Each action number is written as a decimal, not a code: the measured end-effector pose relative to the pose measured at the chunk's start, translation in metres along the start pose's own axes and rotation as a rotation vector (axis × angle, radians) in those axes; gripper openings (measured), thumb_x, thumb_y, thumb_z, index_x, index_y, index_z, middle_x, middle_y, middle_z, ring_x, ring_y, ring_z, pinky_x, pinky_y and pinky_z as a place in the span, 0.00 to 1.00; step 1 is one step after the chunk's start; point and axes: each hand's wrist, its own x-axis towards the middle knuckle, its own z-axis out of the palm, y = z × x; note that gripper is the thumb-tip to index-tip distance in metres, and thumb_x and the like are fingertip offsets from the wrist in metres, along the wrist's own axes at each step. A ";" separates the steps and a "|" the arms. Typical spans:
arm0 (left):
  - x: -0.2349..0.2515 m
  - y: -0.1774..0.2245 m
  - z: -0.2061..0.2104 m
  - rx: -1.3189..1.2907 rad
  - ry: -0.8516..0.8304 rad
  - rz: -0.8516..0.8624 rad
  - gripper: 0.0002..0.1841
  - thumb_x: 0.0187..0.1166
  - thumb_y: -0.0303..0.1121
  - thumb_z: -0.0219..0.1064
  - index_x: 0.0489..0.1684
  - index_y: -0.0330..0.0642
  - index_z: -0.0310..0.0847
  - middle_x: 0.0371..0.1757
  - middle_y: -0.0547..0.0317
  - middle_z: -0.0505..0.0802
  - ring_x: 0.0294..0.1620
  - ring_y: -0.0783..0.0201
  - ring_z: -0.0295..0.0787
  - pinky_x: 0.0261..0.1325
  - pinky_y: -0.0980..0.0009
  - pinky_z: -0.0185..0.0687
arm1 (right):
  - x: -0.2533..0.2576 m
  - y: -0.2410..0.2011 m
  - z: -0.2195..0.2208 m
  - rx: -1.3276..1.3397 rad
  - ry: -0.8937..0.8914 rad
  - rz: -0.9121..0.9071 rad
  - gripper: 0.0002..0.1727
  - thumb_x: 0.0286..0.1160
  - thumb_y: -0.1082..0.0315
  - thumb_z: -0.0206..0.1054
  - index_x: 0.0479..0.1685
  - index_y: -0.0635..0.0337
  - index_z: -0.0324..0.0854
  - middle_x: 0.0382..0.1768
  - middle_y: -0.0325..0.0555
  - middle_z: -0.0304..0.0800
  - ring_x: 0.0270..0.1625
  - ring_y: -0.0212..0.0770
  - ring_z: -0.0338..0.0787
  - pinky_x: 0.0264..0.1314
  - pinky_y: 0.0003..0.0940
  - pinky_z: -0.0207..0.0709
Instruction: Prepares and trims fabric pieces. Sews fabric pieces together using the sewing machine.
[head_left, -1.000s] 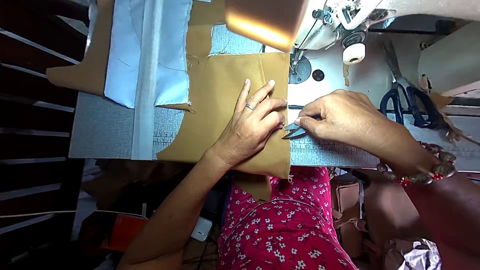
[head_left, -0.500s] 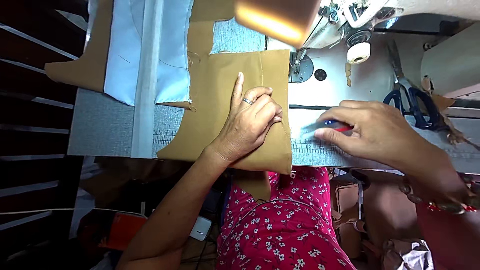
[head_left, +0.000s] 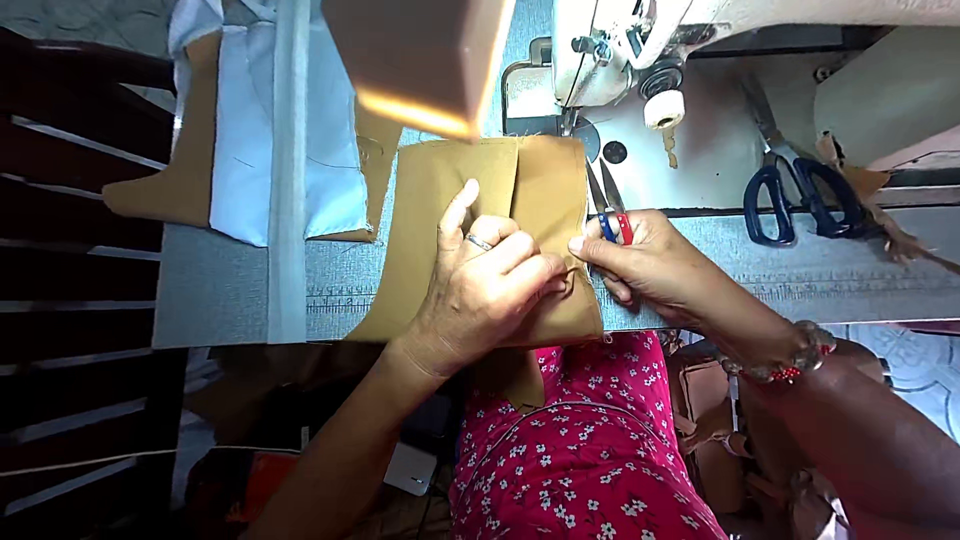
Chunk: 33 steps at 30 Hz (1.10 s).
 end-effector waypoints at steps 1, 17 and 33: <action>-0.003 0.004 0.002 0.020 0.019 -0.007 0.07 0.79 0.33 0.71 0.32 0.44 0.92 0.27 0.57 0.86 0.45 0.54 0.85 0.81 0.37 0.51 | 0.000 0.003 0.001 -0.066 0.040 -0.042 0.14 0.84 0.69 0.64 0.25 0.56 0.76 0.07 0.37 0.66 0.04 0.25 0.60 0.06 0.17 0.54; -0.011 0.014 0.037 0.041 0.238 -0.178 0.05 0.71 0.26 0.71 0.26 0.44 0.91 0.28 0.55 0.86 0.46 0.52 0.85 0.79 0.40 0.54 | -0.018 0.005 -0.028 -0.790 0.187 -0.344 0.31 0.78 0.48 0.67 0.80 0.50 0.75 0.50 0.43 0.90 0.41 0.33 0.86 0.40 0.32 0.79; -0.013 0.015 0.041 0.094 0.283 -0.142 0.06 0.70 0.25 0.73 0.25 0.44 0.90 0.26 0.56 0.85 0.44 0.54 0.84 0.80 0.41 0.53 | -0.023 0.006 -0.013 -1.524 0.344 -0.770 0.19 0.82 0.66 0.60 0.66 0.48 0.90 0.28 0.52 0.80 0.28 0.54 0.80 0.30 0.45 0.62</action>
